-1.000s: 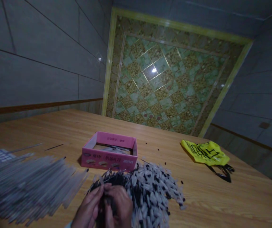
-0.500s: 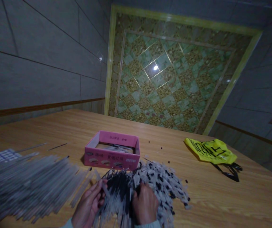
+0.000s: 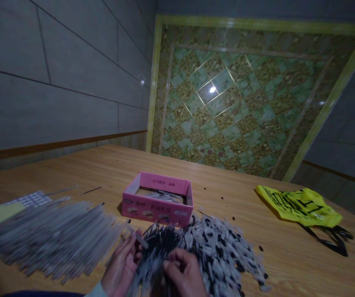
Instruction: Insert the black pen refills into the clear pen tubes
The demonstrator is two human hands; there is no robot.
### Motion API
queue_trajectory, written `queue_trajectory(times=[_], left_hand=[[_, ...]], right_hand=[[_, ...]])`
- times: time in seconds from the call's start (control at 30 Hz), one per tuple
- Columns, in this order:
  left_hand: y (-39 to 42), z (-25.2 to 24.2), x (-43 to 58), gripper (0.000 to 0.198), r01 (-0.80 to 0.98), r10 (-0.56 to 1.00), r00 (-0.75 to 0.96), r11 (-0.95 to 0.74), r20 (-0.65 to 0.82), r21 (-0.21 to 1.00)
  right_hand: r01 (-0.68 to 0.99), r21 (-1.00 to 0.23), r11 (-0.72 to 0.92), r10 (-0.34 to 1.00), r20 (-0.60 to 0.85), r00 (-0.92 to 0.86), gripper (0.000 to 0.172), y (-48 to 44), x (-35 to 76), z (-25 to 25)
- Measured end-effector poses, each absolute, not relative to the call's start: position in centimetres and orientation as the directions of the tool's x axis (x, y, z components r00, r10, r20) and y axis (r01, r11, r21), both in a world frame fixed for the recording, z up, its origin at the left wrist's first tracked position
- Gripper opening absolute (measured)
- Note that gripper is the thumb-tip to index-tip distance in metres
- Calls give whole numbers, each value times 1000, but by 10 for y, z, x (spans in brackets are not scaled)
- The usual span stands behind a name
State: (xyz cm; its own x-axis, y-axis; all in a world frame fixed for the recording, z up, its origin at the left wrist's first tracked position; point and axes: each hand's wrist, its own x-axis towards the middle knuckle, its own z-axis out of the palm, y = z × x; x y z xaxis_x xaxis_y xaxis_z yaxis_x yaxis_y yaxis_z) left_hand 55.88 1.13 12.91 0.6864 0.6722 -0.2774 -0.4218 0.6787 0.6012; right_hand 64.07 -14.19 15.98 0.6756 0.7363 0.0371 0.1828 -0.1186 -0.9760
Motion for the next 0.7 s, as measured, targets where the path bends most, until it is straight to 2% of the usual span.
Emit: queue_trajectory(times=[0.07,0.13,0.27,0.4,0.57,0.7], left_hand=[[13,132,558,21,-440,676,684,682,-274,585],[13,135,558,18,-450,681,680,679,-271,580],[14,138,558,15,-457,700,655,667,-284,588],[13,134,558,22,-434,695,670,652,-261,622],[9,136,556,28,-397,700,682,600,-215,695],[8,143,555,24,-359,705,690,531,-165,767]], right_hand=[[-22,-997,-74,833,-74,549,39,-138,634,157],[-98,-994,-52,856,-95,507,39,-136,630,154],[-128,-992,-16,856,-80,511,39,-139,629,151],[-198,-980,-33,842,-134,523,40,-142,629,150],[-199,-979,-48,852,-144,503,40,-140,631,146],[-194,-981,-26,875,-116,470,41,-139,633,148]])
